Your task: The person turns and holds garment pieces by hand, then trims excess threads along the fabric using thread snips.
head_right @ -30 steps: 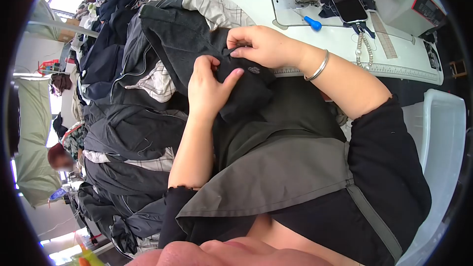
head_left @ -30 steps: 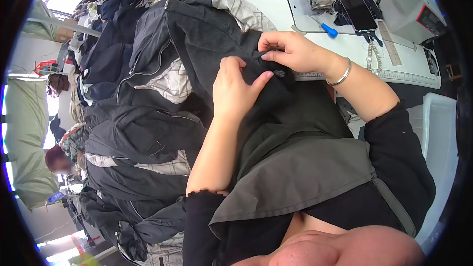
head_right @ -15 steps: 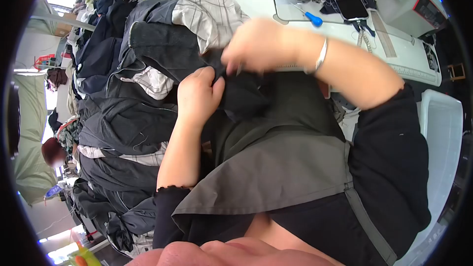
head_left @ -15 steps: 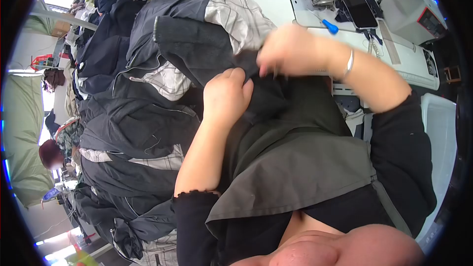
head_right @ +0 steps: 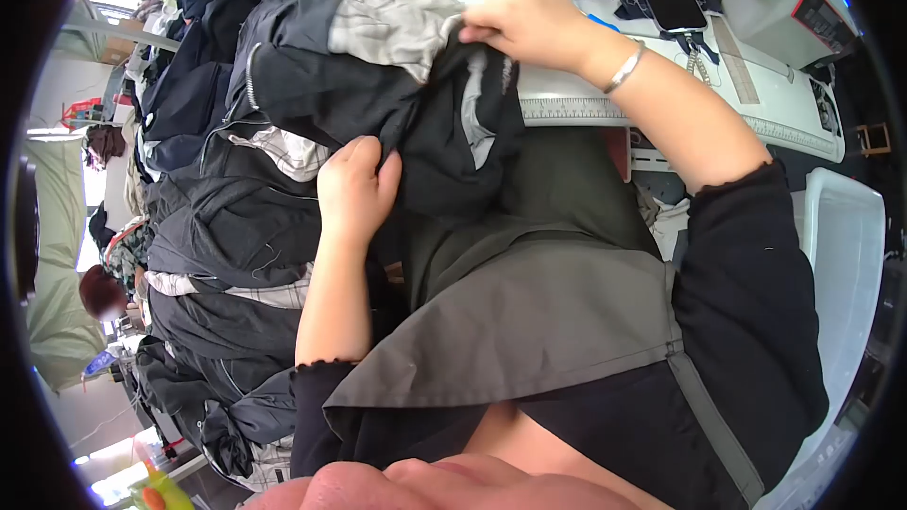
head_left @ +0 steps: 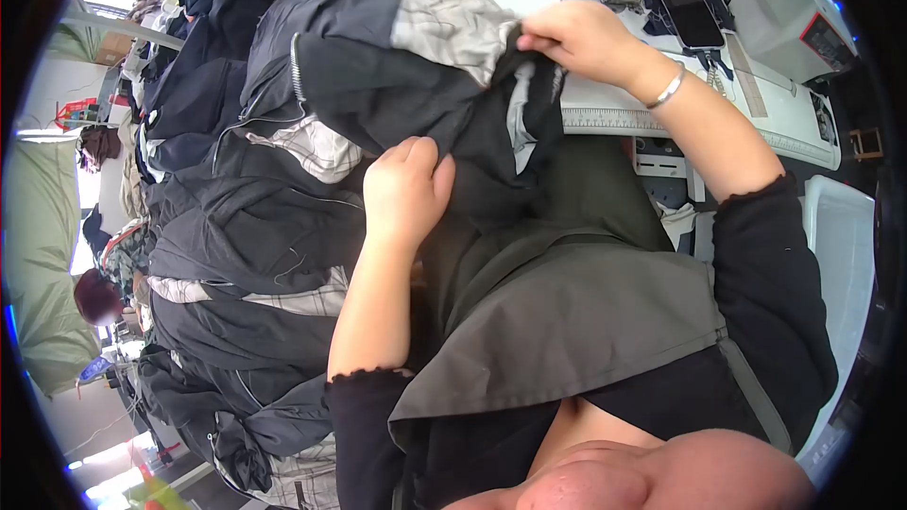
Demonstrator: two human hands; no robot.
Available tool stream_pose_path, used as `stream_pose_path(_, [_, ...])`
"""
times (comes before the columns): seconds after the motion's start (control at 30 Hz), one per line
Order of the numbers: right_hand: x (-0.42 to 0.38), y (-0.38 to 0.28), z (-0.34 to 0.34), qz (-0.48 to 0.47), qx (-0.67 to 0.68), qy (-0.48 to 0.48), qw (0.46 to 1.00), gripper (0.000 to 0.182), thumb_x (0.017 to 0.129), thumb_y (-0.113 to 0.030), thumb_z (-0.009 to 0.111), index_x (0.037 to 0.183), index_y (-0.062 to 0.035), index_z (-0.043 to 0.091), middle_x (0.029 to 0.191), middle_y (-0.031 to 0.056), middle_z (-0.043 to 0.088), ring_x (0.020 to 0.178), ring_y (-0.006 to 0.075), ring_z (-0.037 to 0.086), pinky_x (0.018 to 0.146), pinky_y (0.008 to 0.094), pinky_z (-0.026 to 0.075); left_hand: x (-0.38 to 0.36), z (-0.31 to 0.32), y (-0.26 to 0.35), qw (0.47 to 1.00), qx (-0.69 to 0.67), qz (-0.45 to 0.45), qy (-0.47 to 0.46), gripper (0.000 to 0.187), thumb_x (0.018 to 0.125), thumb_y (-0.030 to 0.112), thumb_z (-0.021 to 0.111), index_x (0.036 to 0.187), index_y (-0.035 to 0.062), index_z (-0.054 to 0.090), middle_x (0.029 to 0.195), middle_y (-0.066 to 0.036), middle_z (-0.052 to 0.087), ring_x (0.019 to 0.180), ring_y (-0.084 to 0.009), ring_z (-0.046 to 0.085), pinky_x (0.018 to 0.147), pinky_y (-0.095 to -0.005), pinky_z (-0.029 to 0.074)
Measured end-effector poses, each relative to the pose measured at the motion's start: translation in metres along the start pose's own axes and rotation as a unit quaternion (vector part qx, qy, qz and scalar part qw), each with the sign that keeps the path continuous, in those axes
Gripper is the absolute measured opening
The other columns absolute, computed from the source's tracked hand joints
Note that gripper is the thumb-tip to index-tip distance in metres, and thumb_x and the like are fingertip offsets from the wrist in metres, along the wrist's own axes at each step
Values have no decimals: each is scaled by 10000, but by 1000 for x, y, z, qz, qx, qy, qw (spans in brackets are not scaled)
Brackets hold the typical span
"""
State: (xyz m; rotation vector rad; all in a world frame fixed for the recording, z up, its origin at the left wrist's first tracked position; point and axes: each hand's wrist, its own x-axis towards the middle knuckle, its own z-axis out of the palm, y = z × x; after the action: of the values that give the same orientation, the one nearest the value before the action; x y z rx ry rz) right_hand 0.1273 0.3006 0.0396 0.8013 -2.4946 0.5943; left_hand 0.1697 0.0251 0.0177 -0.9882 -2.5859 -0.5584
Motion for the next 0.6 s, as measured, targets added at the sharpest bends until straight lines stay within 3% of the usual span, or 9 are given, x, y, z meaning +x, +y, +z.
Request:
stream_pose_path(0.2, [-12, -17, 3, -2, 31, -9, 999, 97, 807, -141, 637, 794, -67, 576, 705, 72, 563, 611, 257, 534, 560, 342, 422, -2, 2, 10, 999, -18, 28, 5, 201, 693, 121, 659, 656, 48, 475, 651, -106, 525, 591, -310, 546, 524, -399, 439])
stream_pose_path(0.27, [-20, -28, -1, 11, 65, -8, 998, 91, 811, -145, 646, 825, -72, 594, 715, 64, 555, 591, 233, 518, 552, 327, 412, -5, 3, 11, 998, -53, -27, 5, 231, 703, 131, 669, 646, 42, 464, 648, -118, 515, 588, -316, 538, 516, -387, 429])
stream_pose_path(0.33, [-29, -50, -13, 56, 164, 93, 981, 132, 811, -165, 663, 902, -78, 623, 766, 44, 565, 593, 169, 499, 550, 288, 398, -9, 3, 15, 992, -97, -79, 3, 238, 730, 119, 658, 642, 36, 453, 626, -116, 486, 561, -294, 518, 507, -364, 411])
stream_pose_path(0.37, [-36, -45, -7, -69, 191, 132, 970, 169, 815, -161, 665, 955, -72, 635, 797, 32, 575, 606, 125, 480, 537, 246, 381, -10, 3, 16, 982, -139, -127, 4, 250, 756, 107, 648, 637, 29, 442, 603, -114, 457, 534, -271, 497, 497, -341, 393])
stream_pose_path(0.43, [-57, -65, 5, -58, 310, -10, 949, 185, 807, -117, 662, 975, -47, 625, 848, 49, 587, 697, 175, 543, 618, 270, 442, -13, 7, 16, 968, -181, -176, 1, 264, 783, 95, 637, 633, 22, 432, 581, -112, 428, 507, -248, 477, 488, -318, 375])
stream_pose_path(0.5, [-73, -80, 21, 34, 339, -102, 935, 252, 798, -129, 677, 1024, -44, 604, 879, 55, 585, 750, 215, 571, 678, 305, 473, -20, 18, 8, 938, -291, -185, 13, 194, 824, 81, 611, 681, 14, 498, 584, -43, 449, 505, -124, 439, 492, -257, 345])
stream_pose_path(0.53, [-79, -83, 28, 96, 331, -124, 930, 299, 793, -142, 687, 1058, -45, 589, 894, 58, 584, 767, 234, 581, 703, 324, 483, -24, 23, 6, 938, -292, -184, 11, 194, 824, 81, 611, 681, 14, 498, 584, -43, 449, 505, -124, 439, 492, -257, 345])
stream_pose_path(0.57, [-82, -79, 47, 15, 274, -2, 962, 346, 788, -163, 695, 1085, -47, 560, 925, 75, 578, 721, 234, 580, 662, 318, 491, -28, 28, 5, 894, -387, -226, 7, 147, 838, 84, 610, 736, 13, 533, 616, -12, 475, 531, -80, 424, 501, -228, 338])
stream_pose_path(0.6, [-88, -80, 54, 17, 273, -2, 962, 346, 788, -163, 695, 1085, -47, 560, 925, 75, 578, 721, 234, 580, 662, 318, 491, -31, 30, 5, 838, -476, -266, 4, 107, 853, 88, 608, 790, 12, 567, 648, 20, 502, 557, -35, 410, 510, -199, 332])
